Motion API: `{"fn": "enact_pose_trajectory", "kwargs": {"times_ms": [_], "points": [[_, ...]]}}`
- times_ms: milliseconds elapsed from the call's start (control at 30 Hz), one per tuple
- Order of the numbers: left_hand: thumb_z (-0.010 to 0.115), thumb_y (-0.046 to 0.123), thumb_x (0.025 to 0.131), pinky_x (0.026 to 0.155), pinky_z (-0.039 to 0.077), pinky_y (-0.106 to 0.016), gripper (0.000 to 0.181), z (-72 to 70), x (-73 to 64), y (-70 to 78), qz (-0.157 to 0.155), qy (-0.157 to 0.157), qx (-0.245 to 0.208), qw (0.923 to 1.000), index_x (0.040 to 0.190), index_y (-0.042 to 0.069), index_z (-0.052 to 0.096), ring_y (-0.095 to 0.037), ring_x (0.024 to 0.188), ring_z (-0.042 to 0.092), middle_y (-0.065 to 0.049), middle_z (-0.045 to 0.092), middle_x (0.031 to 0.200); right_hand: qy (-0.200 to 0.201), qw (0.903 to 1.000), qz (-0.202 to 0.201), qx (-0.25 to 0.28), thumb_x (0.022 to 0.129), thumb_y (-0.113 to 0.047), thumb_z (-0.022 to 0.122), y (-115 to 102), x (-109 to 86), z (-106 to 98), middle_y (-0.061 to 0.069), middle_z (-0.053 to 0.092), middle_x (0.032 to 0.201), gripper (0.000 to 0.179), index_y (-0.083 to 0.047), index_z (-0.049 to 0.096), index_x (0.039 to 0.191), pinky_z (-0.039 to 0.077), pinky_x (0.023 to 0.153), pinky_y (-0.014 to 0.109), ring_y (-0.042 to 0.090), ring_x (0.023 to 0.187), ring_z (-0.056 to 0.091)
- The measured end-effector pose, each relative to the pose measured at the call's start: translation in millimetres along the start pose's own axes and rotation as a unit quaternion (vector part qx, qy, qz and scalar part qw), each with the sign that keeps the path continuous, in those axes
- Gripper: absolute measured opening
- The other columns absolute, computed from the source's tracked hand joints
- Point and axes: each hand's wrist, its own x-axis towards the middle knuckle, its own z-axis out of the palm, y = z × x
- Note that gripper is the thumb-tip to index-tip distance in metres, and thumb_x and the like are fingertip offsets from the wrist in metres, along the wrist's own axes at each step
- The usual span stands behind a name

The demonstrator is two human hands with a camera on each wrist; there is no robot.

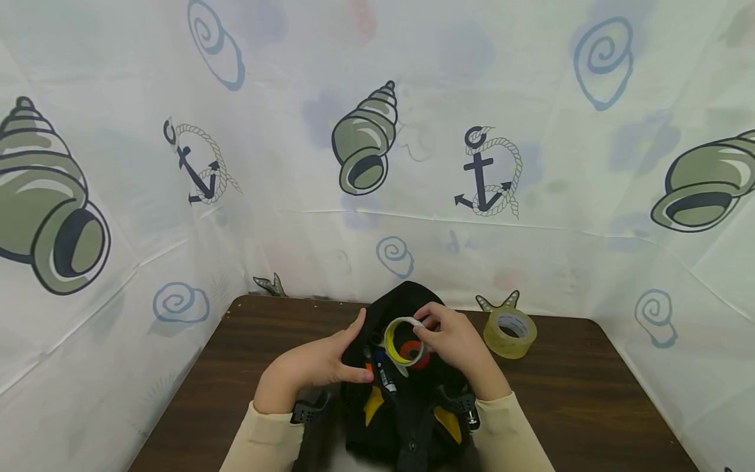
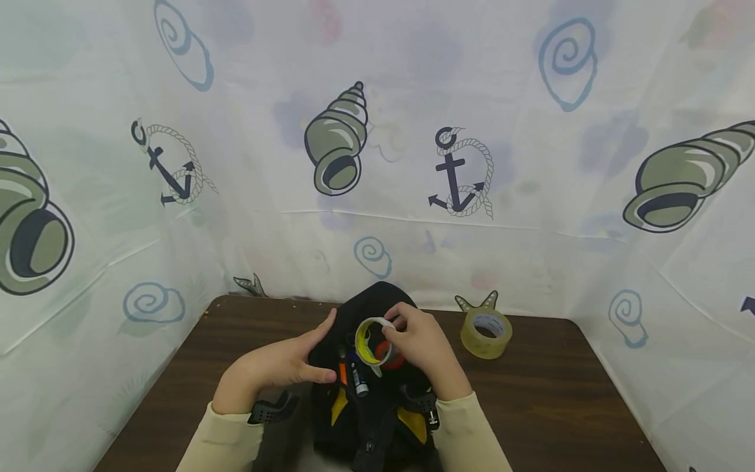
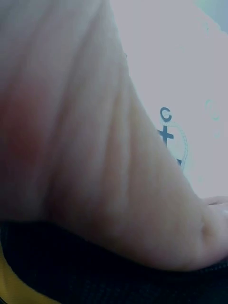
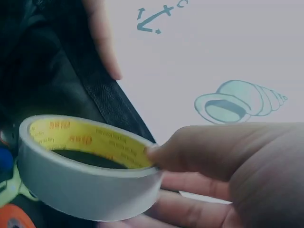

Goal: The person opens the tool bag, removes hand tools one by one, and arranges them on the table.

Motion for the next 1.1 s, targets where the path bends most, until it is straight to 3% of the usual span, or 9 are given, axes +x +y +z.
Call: {"fn": "enact_pose_trajectory", "kwargs": {"times_ms": [167, 333, 500, 733, 933, 1100], "points": [[0.081, 0.061, 0.093, 0.13, 0.031, -0.065, 0.121, 0.1, 0.3, -1.2, 0.002, 0.003, 0.001, 1.0, 0.172, 0.046, -0.01, -0.036, 0.167, 0.027, -0.006, 0.012, 0.184, 0.047, 0.9982, -0.029, -0.022, 0.105, -0.025, 0.076, 3.2, -11.5, -7.5, -0.006, 0.077, 0.1, 0.01, -0.023, 0.076, 0.114, 0.054, 0.074, 0.033, 0.013, 0.084, 0.064], [0.082, 0.06, 0.092, 0.131, 0.03, -0.065, 0.122, 0.5, 0.3, -2.0, 0.004, 0.006, -0.003, 1.0, 0.173, 0.046, -0.009, -0.035, 0.168, 0.027, -0.005, 0.014, 0.184, 0.106, 0.9933, -0.044, -0.015, 0.105, -0.027, 0.076, 4.0, -24.9, -11.8, -0.005, 0.077, 0.1, 0.011, -0.023, 0.075, 0.115, 0.052, 0.069, 0.03, 0.017, 0.077, 0.06], [0.081, 0.062, 0.093, 0.131, 0.029, -0.064, 0.121, 1.2, 2.5, -2.7, 0.004, 0.004, 0.003, 1.0, 0.172, 0.048, -0.009, -0.034, 0.168, 0.026, -0.004, 0.014, 0.184, 0.171, 0.9833, -0.063, 0.002, 0.106, -0.03, 0.076, 13.1, -35.4, -12.9, -0.006, 0.075, 0.098, 0.014, -0.025, 0.074, 0.118, 0.054, 0.067, 0.026, 0.014, 0.075, 0.062], [0.081, 0.062, 0.093, 0.13, 0.032, -0.065, 0.122, 0.1, 2.2, -1.5, -0.002, 0.002, 0.001, 1.0, 0.173, 0.045, -0.009, -0.036, 0.167, 0.029, -0.002, 0.011, 0.184, 0.234, 0.964, -0.12, 0.043, 0.105, -0.026, 0.077, 35.9, -47.2, -12.2, -0.003, 0.076, 0.091, 0.008, -0.028, 0.078, 0.113, 0.054, 0.063, 0.022, 0.011, 0.072, 0.063], [0.081, 0.063, 0.093, 0.13, 0.031, -0.065, 0.121, 1.3, 3.5, -2.7, -0.006, 0.001, -0.002, 1.0, 0.172, 0.049, -0.009, -0.036, 0.167, 0.029, -0.003, 0.013, 0.184, 0.284, 0.9521, -0.108, 0.037, 0.102, -0.02, 0.081, 53.1, -63.2, -16.3, -0.008, 0.074, 0.087, 0.012, -0.028, 0.08, 0.111, 0.048, 0.058, 0.019, 0.01, 0.066, 0.058], [0.08, 0.063, 0.093, 0.129, 0.033, -0.064, 0.119, 0.9, 3.6, -4.7, -0.009, 0.003, 0.002, 0.9999, 0.171, 0.051, -0.009, -0.036, 0.166, 0.031, -0.002, 0.013, 0.184, 0.28, 0.9524, -0.097, 0.07, 0.101, -0.015, 0.08, 66.5, -72.8, -29.7, -0.005, 0.074, 0.089, 0.016, -0.021, 0.08, 0.116, 0.047, 0.059, 0.02, 0.011, 0.069, 0.058]]}}
